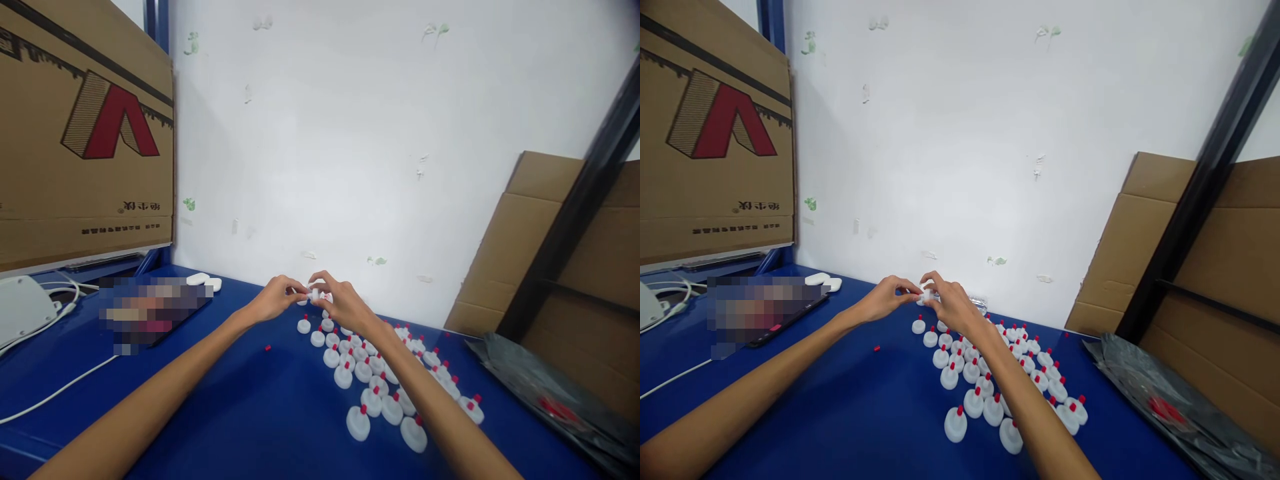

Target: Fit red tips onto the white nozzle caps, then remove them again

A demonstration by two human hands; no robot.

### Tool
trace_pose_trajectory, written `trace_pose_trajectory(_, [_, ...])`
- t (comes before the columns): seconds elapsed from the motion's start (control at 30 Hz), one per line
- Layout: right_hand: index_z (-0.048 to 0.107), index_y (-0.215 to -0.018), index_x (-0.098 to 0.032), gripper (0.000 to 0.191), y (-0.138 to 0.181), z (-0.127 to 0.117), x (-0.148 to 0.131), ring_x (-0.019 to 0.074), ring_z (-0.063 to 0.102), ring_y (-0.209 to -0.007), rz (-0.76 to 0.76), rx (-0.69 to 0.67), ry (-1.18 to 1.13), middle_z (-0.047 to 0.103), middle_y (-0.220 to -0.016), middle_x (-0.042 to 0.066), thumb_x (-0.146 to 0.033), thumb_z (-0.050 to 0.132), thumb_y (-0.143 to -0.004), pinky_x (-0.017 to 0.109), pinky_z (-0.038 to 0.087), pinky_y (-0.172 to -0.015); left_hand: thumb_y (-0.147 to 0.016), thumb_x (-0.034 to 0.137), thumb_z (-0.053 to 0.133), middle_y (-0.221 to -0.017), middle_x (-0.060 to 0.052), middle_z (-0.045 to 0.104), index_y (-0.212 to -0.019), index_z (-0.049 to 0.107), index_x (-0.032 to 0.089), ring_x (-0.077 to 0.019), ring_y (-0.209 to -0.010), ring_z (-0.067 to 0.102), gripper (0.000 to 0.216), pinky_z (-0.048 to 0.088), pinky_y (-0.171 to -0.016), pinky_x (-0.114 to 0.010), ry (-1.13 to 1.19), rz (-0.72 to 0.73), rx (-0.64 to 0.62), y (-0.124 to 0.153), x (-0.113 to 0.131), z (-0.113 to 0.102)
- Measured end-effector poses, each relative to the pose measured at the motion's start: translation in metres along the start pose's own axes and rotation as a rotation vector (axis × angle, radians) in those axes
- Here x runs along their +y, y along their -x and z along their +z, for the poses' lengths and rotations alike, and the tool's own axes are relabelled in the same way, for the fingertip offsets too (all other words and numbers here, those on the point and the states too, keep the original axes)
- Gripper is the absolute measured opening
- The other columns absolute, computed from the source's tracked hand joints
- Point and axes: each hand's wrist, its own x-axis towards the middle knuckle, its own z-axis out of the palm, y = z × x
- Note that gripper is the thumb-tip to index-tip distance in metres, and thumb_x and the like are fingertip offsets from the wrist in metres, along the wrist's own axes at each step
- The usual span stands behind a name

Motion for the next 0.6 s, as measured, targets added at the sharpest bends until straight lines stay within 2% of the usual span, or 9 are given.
trace_pose_trajectory(0.1, [0.044, -0.116, -0.030, 0.027, 0.000, 0.002, -0.004, 0.0139, 0.058, -0.062, 0.018, 0.029, -0.018, 0.071, -0.108, 0.001, -0.023, 0.052, -0.091, 0.028, 0.044, -0.072, -0.087, 0.044, 0.062, -0.076, -0.006, 0.073, -0.101, 0.076, 0.014, -0.0165, -0.064, 0.061, 0.036, 0.046, -0.059, -0.025, 0.078, -0.039, -0.027, 0.000, -0.001, 0.001])
trace_pose_trajectory(0.23, [0.044, -0.112, -0.028, 0.023, 0.000, 0.007, -0.007, 0.0144, 0.055, -0.059, 0.046, 0.029, 0.030, 0.071, -0.100, 0.000, -0.021, 0.048, -0.091, 0.026, 0.042, -0.067, -0.086, 0.052, 0.059, -0.068, -0.005, 0.069, -0.085, 0.075, 0.011, -0.0143, -0.057, 0.057, 0.044, 0.041, -0.048, -0.022, 0.149, -0.071, -0.103, 0.001, -0.002, 0.003])
trace_pose_trajectory(0.43, [0.045, -0.110, -0.028, 0.017, -0.001, 0.004, -0.009, 0.0161, 0.056, -0.067, 0.017, 0.066, 0.028, 0.067, -0.086, -0.002, -0.022, 0.045, -0.094, 0.026, 0.040, -0.068, -0.090, 0.057, 0.051, -0.065, -0.004, 0.064, -0.077, 0.068, 0.011, -0.0115, -0.054, 0.054, 0.051, 0.040, -0.046, -0.020, 0.206, -0.068, -0.113, 0.001, 0.006, 0.003])
trace_pose_trajectory(0.53, [0.048, -0.107, -0.027, 0.014, -0.003, 0.002, -0.009, 0.0168, 0.058, -0.078, -0.022, 0.096, 0.054, 0.064, -0.088, -0.001, -0.022, 0.048, -0.094, 0.025, 0.039, -0.071, -0.090, 0.057, 0.050, -0.066, -0.004, 0.064, -0.075, 0.067, 0.011, -0.0126, -0.058, 0.056, 0.050, 0.040, -0.047, -0.020, 0.182, -0.059, -0.113, 0.000, 0.010, -0.001])
trace_pose_trajectory(0.6, [0.051, -0.105, -0.027, 0.013, -0.004, 0.003, -0.009, 0.0171, 0.059, -0.083, -0.042, 0.067, 0.093, 0.063, -0.090, -0.001, -0.020, 0.051, -0.093, 0.026, 0.039, -0.072, -0.091, 0.054, 0.050, -0.068, -0.005, 0.065, -0.078, 0.067, 0.011, -0.0136, -0.060, 0.057, 0.047, 0.040, -0.047, -0.020, 0.140, -0.057, -0.110, -0.002, 0.010, -0.003])
